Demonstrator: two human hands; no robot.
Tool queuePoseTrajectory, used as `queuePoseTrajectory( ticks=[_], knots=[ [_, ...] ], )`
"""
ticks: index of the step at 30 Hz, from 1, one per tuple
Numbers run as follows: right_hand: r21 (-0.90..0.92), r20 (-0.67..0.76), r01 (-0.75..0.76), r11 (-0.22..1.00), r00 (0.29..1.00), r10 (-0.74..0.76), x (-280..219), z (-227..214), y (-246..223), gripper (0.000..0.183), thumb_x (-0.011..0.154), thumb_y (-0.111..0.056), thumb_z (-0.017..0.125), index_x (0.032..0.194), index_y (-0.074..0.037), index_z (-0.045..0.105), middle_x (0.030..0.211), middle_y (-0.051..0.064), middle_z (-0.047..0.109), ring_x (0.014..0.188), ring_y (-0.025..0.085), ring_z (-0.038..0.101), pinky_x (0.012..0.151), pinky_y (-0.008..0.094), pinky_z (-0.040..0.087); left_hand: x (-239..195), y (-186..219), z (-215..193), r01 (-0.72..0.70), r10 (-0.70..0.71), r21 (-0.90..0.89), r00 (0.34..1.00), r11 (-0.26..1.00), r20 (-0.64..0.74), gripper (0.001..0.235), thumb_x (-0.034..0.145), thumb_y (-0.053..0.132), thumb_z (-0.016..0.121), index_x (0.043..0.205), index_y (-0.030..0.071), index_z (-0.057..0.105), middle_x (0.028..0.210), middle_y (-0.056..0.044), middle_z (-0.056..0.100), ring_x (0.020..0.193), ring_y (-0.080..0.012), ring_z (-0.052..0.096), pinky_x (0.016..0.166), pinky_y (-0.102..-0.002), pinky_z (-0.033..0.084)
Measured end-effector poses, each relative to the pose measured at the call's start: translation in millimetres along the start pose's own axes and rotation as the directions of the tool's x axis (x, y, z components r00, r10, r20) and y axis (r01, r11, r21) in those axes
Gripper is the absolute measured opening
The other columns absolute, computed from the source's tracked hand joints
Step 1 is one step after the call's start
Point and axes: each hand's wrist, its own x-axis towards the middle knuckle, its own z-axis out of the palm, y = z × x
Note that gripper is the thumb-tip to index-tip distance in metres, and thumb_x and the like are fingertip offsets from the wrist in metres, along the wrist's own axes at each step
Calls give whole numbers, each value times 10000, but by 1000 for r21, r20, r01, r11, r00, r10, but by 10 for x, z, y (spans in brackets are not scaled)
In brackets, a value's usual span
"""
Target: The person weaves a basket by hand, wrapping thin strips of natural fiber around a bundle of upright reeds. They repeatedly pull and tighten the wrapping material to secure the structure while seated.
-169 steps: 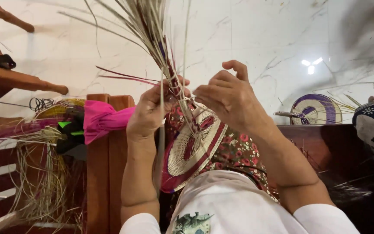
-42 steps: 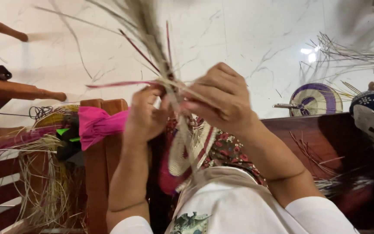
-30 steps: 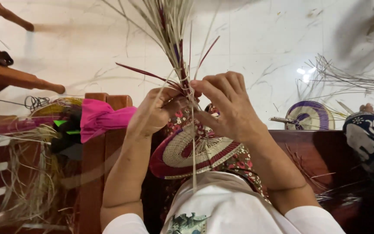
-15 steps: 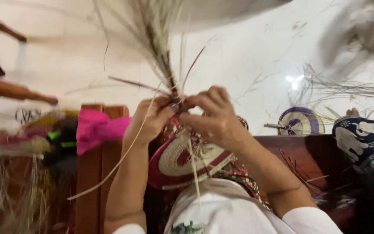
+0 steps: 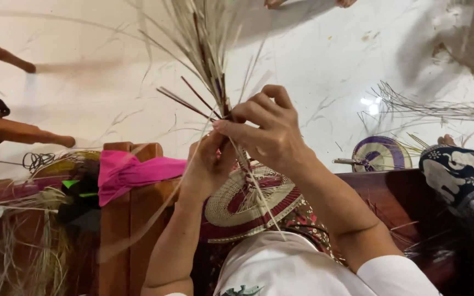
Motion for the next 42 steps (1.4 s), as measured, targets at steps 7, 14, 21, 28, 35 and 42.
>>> queuePoseTrajectory(
  ticks=[7,14,21,28,35,42],
  knots=[
    [251,99,-151,956,987,130,-7,-343,-4,129,960,-88,745,1087,-109,751,861,32,689,743,209,611,808,380,459,152,-143,-169,79,-77,-264,997,961,17,217,944,157,547,946,57,740,563,-91,667,476,-202,651,548,-341,563],
    [62,212,-250,966,949,232,-439,-5,-112,414,883,-102,757,1287,-137,673,965,61,651,865,225,579,826,360,479,35,-184,-198,-81,101,-371,994,925,36,172,989,-23,580,900,-71,719,708,-168,683,640,-218,655,594,-365,563],
    [64,62,-169,984,984,165,-342,11,-223,139,948,-134,719,1085,-148,737,917,36,660,790,197,563,863,391,453,58,-258,-198,-123,147,-222,985,967,92,85,960,32,669,891,14,715,817,-129,671,763,-243,639,763,-413,558],
    [55,68,-62,997,996,58,-451,-23,-216,166,998,-129,629,901,-159,759,1028,35,704,836,234,604,806,386,453,83,310,-269,-57,73,-322,997,945,37,315,1021,167,622,736,34,626,664,-100,575,663,-182,541,654,-339,506],
    [437,125,-407,803,911,393,-92,-174,-138,120,915,32,729,1016,-22,765,882,99,757,736,235,659,730,356,550,26,-23,80,-15,12,-68,999,998,-43,236,970,152,676,806,-16,644,688,-227,658,681,-405,681,677,-455,539],
    [369,327,-173,913,944,47,-188,-924,-108,934,1036,-171,718,1682,-238,47,1284,166,640,966,224,643,891,351,617,199,-113,-128,-83,161,-448,977,890,141,204,1061,53,519,895,-25,608,1076,-165,741,474,-46,345,379,-175,244]
  ],
)
